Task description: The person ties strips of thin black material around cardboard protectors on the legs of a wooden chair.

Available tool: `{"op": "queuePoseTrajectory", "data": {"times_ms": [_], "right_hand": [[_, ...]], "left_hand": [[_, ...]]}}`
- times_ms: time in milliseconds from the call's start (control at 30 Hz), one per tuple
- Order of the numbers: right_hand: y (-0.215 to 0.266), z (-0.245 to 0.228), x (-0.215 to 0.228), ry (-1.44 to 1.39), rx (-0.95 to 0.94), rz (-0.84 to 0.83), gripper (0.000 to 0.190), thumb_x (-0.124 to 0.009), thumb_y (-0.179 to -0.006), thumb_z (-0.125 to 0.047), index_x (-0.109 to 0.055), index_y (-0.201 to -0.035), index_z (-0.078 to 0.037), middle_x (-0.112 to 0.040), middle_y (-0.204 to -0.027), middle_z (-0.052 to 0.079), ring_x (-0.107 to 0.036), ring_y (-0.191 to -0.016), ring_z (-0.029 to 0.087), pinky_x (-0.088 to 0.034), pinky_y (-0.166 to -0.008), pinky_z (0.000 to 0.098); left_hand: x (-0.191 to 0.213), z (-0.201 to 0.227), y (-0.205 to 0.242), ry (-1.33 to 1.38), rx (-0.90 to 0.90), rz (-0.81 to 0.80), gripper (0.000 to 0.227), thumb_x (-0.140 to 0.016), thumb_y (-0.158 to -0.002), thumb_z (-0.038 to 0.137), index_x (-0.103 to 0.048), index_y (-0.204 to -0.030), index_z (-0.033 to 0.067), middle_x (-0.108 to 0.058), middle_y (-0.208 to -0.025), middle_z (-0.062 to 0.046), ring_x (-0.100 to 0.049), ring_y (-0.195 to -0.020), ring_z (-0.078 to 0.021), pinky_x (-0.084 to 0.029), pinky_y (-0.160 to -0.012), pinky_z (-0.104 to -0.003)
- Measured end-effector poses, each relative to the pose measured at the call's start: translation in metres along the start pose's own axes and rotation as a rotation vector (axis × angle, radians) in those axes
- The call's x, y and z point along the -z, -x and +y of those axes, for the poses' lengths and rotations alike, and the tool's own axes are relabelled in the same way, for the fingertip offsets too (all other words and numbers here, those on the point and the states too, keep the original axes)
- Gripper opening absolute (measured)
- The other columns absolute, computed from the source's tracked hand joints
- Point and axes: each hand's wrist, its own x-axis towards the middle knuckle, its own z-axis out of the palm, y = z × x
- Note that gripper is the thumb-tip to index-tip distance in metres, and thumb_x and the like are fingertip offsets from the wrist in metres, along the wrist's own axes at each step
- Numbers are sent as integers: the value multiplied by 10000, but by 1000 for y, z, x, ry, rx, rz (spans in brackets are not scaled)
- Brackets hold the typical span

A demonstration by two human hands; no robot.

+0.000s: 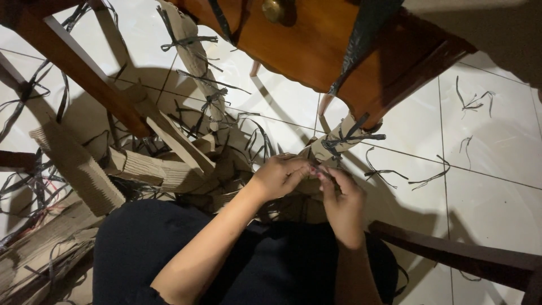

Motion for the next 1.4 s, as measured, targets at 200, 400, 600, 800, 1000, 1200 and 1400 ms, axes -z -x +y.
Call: {"op": "queuePoseTrajectory", "data": {"times_ms": [200, 400, 600, 800, 1000, 1200, 1400], "right_hand": [[3, 24, -21, -52, -139, 91, 117, -729, -891, 49, -767, -1001, 37, -763, -821, 217, -727, -608, 230, -573, -500, 344], [-8, 26, -36, -64, -63, 210, 89, -764, -856, 46, -761, -938, 9, -724, -817, 186, -714, -739, 277, -512, -593, 375], [3, 25, -33, -727, -662, 44, 176, -583, -984, 8, -638, -1096, 131, -618, -858, 162, -573, -645, 174, -362, -468, 210], [1, 32, -32, -1044, -621, -98, 121, -617, -879, 14, -608, -980, -52, -662, -967, 102, -569, -721, 159, -436, -600, 272], [-1, 3, -38, -898, -529, 39, 203, -680, -1011, -175, -648, -946, 14, -670, -858, 137, -679, -741, 232, -520, -670, 275], [4, 7, -29, -616, -472, 18, 416, -453, -1131, -207, -687, -957, 90, -647, -672, 185, -657, -606, 281, -552, -654, 345], [16, 59, -15, -85, -200, -115, 329, -447, -1085, -113, -656, -867, 18, -681, -690, 153, -661, -594, 256, -569, -615, 346]], "left_hand": [[15, 23, -9, -39, -56, -3, 128, -665, -974, 133, -769, -938, 70, -765, -836, -158, -744, -808, -389, -612, -732, -448], [33, 36, -14, -67, -119, -117, 105, -697, -932, 75, -780, -899, 131, -761, -832, -125, -740, -817, -383, -607, -746, -463], [42, 46, -18, 17, -118, -253, 100, -689, -915, 47, -751, -865, 109, -757, -875, -136, -723, -870, -404, -587, -767, -506], [43, 30, -15, 79, 61, -337, 19, -747, -894, 100, -760, -899, 113, -763, -824, -120, -730, -819, -394, -584, -784, -495], [29, 4, 1, 265, 292, -193, 26, -778, -881, 106, -765, -902, 114, -777, -786, -57, -748, -766, -250, -580, -750, -387], [18, 3, 4, 457, 395, -12, 110, -704, -974, 109, -742, -877, 74, -741, -713, -13, -617, -723, -59, -546, -776, -284], [24, 2, -6, 489, 483, 211, 204, -607, -1049, 179, -710, -921, 57, -753, -788, -64, -614, -757, -87, -542, -807, -301]]}}
